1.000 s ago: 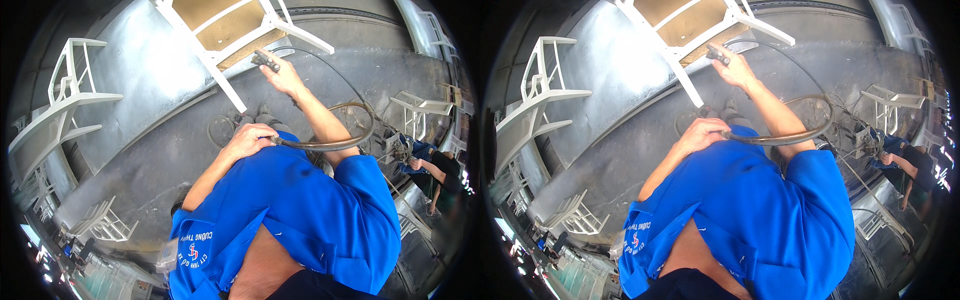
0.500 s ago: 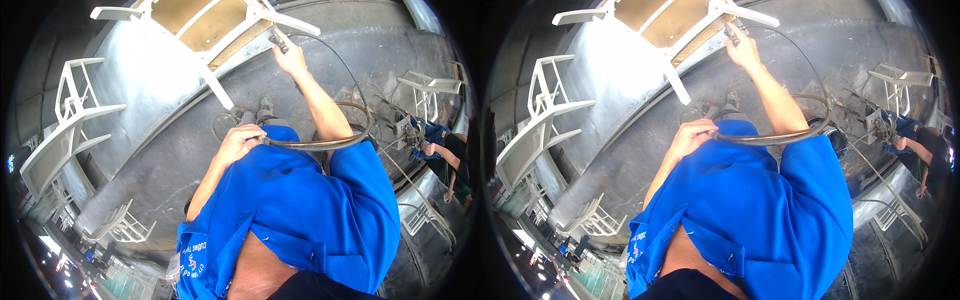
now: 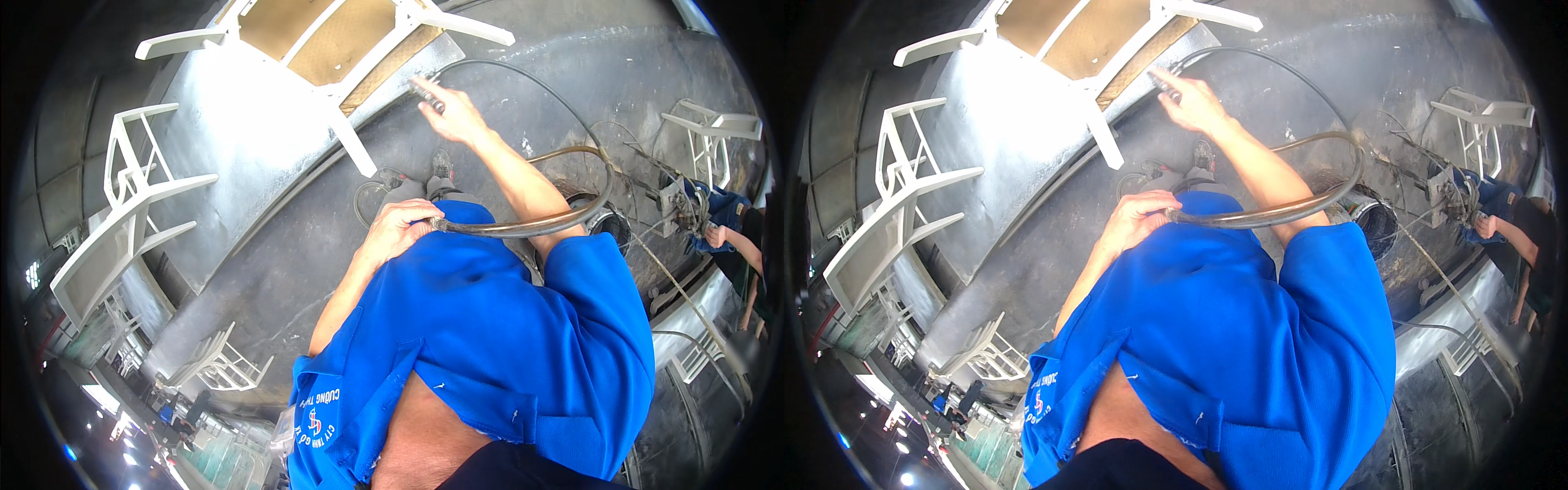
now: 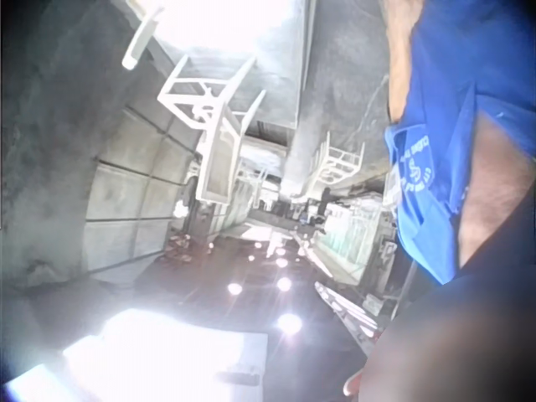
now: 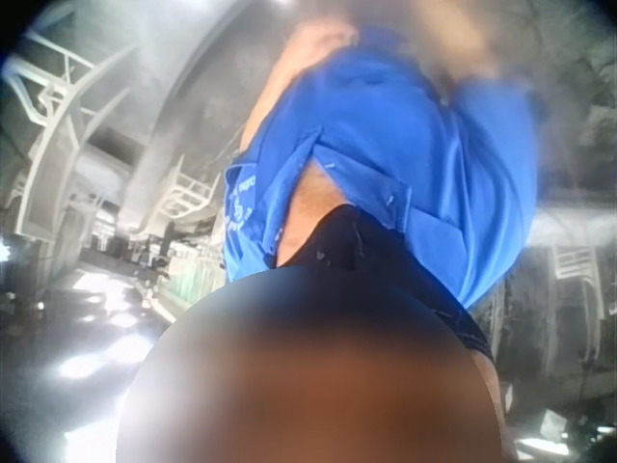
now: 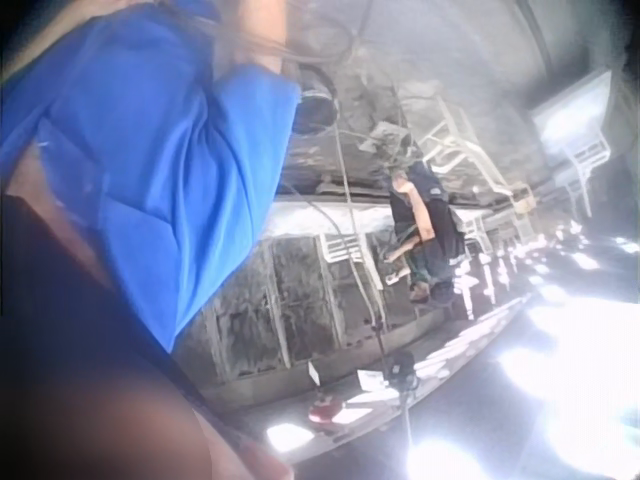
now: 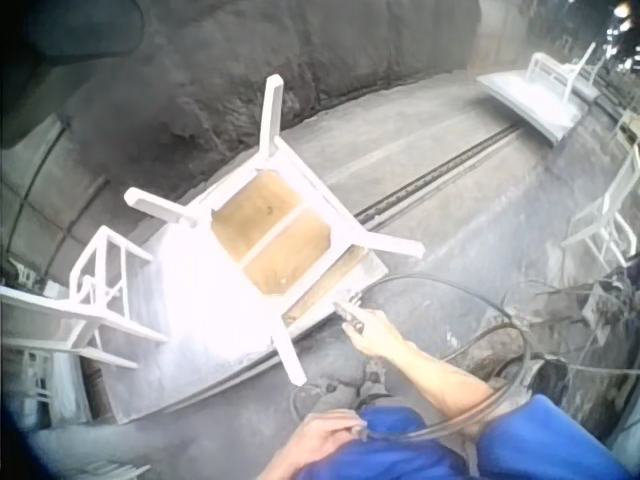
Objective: The person spray paints white chair frames using a handheld spray gun. They repeatedly pick up chairs, rotate them to access different sides, and apply paint to the frame and mesh surfaces. The person places finished chairs aside and continues with the next unit.
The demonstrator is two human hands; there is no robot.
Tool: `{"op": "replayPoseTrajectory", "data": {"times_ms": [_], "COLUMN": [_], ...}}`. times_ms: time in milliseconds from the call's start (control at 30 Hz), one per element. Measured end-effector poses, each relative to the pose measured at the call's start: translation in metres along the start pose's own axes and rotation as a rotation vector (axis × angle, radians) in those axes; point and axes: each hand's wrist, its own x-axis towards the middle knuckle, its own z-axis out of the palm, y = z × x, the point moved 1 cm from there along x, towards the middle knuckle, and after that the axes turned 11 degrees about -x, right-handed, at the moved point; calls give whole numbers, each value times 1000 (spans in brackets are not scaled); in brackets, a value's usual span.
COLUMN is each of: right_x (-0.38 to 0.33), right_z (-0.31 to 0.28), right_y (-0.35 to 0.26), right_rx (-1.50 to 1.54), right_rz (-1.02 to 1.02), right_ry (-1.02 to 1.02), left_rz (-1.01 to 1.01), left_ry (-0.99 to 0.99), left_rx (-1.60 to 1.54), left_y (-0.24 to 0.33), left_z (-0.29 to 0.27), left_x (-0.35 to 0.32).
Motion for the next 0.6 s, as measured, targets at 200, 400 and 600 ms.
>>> {"op": "replayPoseTrajectory", "data": {"times_ms": [200, 400, 600], "right_x": [-23, -26, -46], "right_z": [14, -18, -36], "right_y": [-19, -66, -174], "right_rx": [128, 201, 311], "right_rz": [79, 200, 425], "right_ry": [-137, 52, -70], "left_rz": [-16, 43, 68], "left_ry": [-38, -70, -167], "left_rx": [42, 56, -61], "left_y": [5, 0, -26], "left_z": [-11, -37, -89], "left_x": [-5, -24, -57]}}
